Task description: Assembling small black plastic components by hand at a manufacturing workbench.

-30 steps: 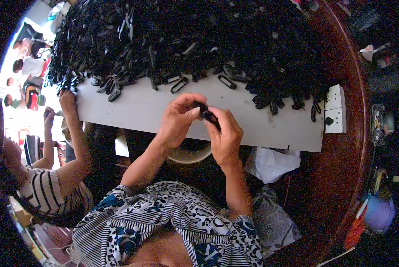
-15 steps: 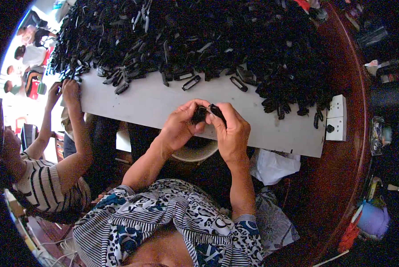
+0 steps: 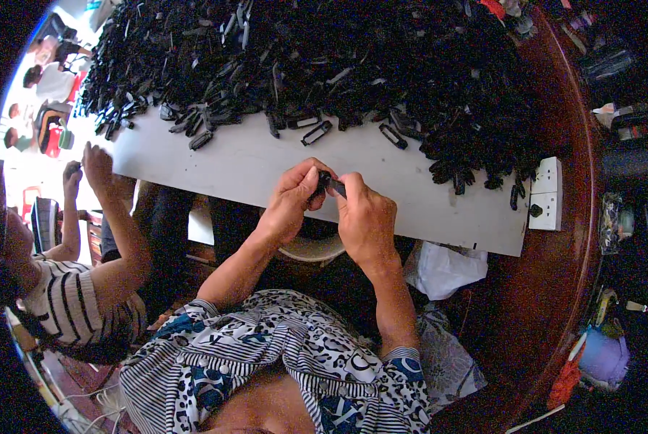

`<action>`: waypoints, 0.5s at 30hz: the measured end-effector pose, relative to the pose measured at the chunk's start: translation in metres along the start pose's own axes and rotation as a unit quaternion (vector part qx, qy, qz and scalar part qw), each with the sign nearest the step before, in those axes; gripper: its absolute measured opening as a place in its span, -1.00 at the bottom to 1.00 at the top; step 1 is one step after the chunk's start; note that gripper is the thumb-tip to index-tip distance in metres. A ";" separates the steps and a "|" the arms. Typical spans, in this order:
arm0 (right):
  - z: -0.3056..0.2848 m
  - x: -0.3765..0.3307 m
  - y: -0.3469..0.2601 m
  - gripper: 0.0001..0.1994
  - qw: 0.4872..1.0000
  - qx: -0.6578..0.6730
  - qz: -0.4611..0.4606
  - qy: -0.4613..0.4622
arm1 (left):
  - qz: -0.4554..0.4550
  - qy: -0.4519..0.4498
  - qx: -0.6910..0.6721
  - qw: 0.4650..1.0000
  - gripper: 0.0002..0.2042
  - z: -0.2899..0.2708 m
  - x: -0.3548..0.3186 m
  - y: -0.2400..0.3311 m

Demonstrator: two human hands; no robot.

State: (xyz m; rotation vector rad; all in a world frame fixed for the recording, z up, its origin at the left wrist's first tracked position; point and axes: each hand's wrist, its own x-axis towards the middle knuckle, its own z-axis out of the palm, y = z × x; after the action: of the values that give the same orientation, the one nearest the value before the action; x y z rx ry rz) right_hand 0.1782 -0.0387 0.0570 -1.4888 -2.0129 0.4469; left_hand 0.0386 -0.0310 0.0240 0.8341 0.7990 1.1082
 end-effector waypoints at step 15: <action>0.006 0.004 -0.004 -0.87 0.999 0.028 0.023 -0.029 | 0.014 0.015 0.126 0.992 -0.76 -0.008 -0.004 -0.003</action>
State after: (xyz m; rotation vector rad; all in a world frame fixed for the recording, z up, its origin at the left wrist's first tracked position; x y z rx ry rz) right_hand 0.1706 -0.0358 0.0556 -1.5068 -1.9970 0.5682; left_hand 0.0324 -0.0339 0.0179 1.0439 0.9682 1.0598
